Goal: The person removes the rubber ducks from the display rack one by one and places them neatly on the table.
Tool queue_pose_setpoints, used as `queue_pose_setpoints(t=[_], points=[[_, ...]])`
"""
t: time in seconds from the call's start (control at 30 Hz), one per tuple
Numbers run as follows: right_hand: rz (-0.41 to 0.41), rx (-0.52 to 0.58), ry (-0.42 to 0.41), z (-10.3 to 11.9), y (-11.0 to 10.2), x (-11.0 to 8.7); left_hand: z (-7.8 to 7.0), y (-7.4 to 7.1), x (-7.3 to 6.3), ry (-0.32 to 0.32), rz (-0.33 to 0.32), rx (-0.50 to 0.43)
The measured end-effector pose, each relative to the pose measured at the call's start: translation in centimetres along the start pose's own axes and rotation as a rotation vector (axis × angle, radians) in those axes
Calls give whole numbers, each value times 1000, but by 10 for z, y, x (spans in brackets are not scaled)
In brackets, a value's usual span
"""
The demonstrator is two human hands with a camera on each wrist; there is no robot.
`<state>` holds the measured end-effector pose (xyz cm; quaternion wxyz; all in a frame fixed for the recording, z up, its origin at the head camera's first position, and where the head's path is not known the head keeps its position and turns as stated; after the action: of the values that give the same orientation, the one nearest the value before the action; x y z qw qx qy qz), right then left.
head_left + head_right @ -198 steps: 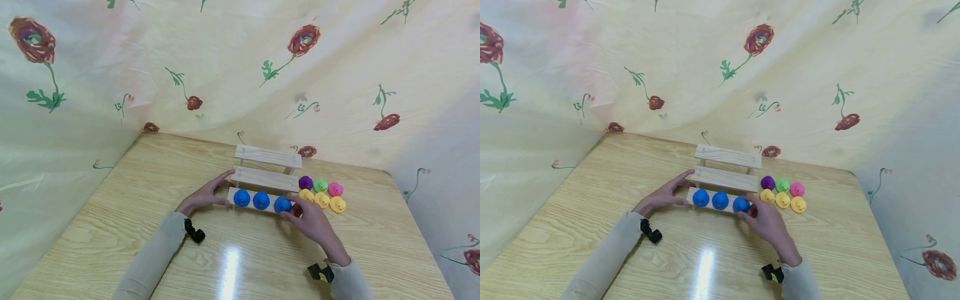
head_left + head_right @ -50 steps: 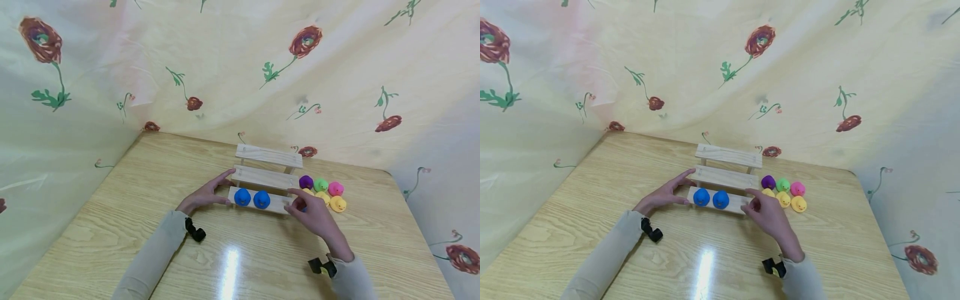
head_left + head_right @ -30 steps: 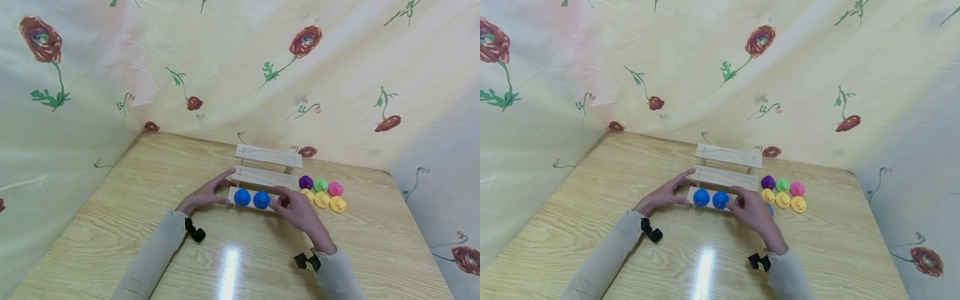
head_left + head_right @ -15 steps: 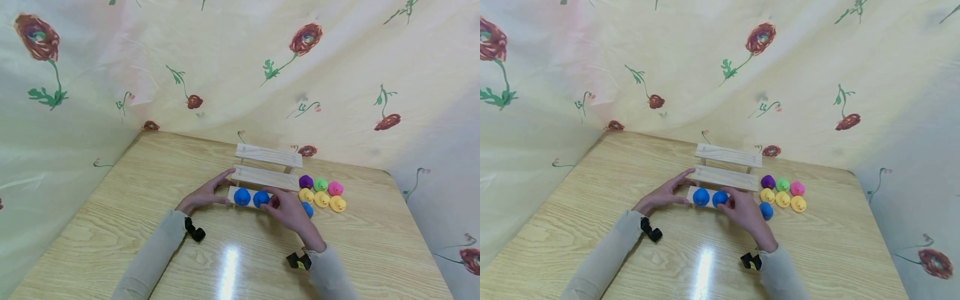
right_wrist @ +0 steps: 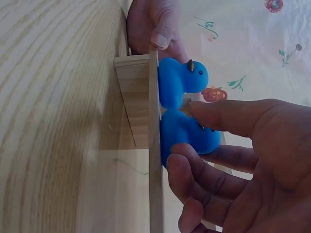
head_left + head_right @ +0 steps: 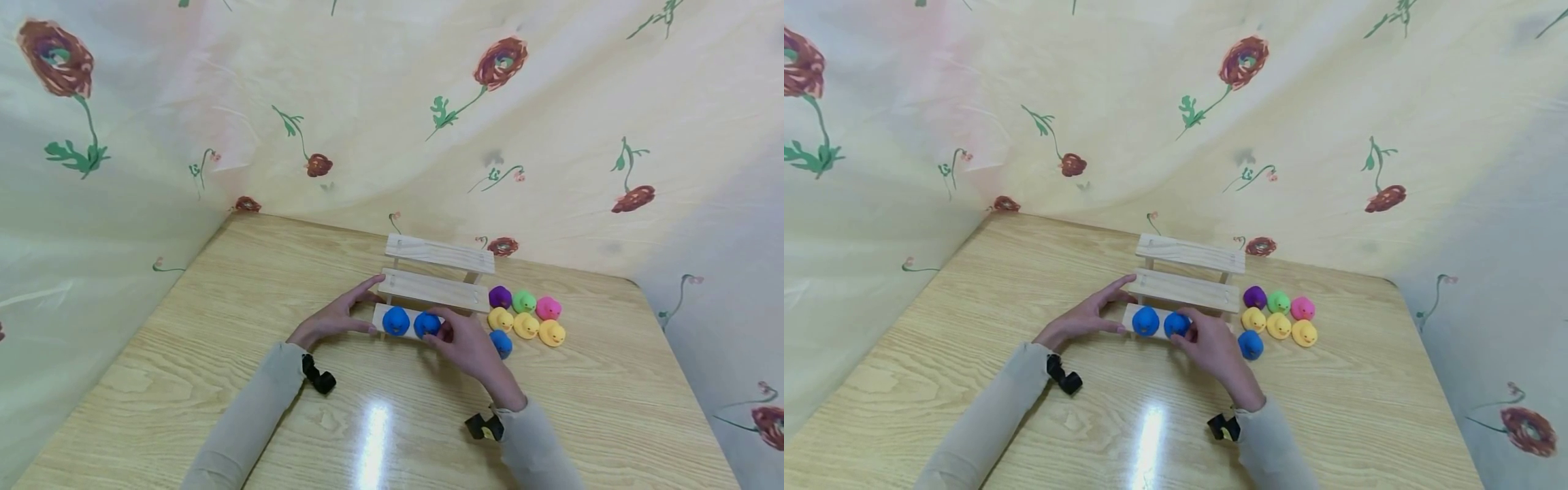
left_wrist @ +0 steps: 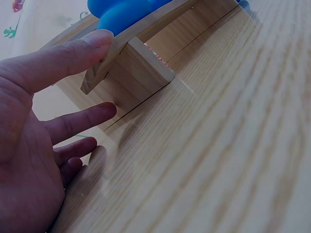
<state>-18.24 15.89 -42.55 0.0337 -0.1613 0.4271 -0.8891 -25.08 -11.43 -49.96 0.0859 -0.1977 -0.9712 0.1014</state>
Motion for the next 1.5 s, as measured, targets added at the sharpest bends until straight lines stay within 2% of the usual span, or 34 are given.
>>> queue_pose_setpoints(t=[0.63,0.97,1.2,1.5], points=[[-5,1,-1,-2,-1,1,0,0,2,-1,-1,4],[-34,-26,-18,2,-12,-3,0,1,3,-6,-1,2],[-48,-14,-32,-3,-21,-8,-4,0,2,-18,-4,3],[-21,-2,45,-12,-35,-13,-5,0,1,-11,1,-11]])
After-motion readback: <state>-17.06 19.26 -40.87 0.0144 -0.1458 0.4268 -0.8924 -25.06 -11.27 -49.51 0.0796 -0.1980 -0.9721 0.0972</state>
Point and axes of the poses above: each hand's wrist, its own x-axis towards the middle knuckle, its own y-axis out of the palm, z = x × y, the point moved 1 cm from there along x, towards the middle knuckle, and after that the axes turned 15 degrees about -z, right-handed, at the moved point
